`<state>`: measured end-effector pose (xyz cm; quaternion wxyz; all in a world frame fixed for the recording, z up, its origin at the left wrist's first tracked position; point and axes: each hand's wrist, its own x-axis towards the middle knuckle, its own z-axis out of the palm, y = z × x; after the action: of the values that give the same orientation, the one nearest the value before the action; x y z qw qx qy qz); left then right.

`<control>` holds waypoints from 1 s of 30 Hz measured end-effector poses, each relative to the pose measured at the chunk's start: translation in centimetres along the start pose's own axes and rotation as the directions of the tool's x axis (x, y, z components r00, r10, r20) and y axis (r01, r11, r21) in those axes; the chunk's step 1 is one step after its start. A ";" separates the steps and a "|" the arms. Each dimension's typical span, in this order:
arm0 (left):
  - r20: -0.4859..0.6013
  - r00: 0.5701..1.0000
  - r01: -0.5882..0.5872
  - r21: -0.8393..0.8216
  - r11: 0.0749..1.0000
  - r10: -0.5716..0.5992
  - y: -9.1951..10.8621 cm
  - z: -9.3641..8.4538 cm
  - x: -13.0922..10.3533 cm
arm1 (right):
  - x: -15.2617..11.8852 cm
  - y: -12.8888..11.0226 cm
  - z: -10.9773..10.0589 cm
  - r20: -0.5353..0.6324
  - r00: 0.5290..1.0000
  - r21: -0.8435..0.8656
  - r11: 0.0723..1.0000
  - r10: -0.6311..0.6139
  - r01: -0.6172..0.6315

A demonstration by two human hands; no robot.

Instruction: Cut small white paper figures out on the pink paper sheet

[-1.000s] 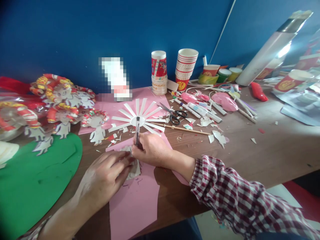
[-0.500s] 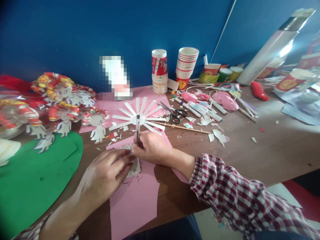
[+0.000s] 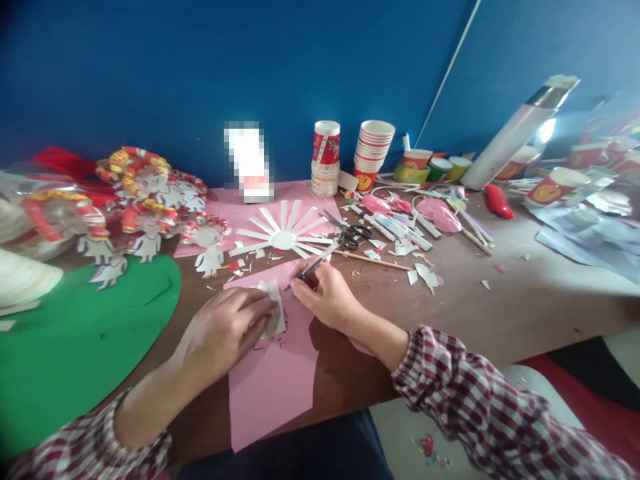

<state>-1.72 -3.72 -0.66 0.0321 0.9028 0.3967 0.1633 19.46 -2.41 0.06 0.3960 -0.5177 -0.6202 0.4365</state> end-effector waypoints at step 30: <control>-0.015 1.000 0.012 -0.014 1.000 -0.012 0.0 0.3 -0.1 | -0.1 0.6 1.4 0.036 0.988 -0.310 0.938 -0.152 0.156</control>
<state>-1.71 -3.77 -1.02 0.0362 0.8988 0.4012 0.1725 18.32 -2.67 -0.98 0.3384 -0.5211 -0.7222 0.3039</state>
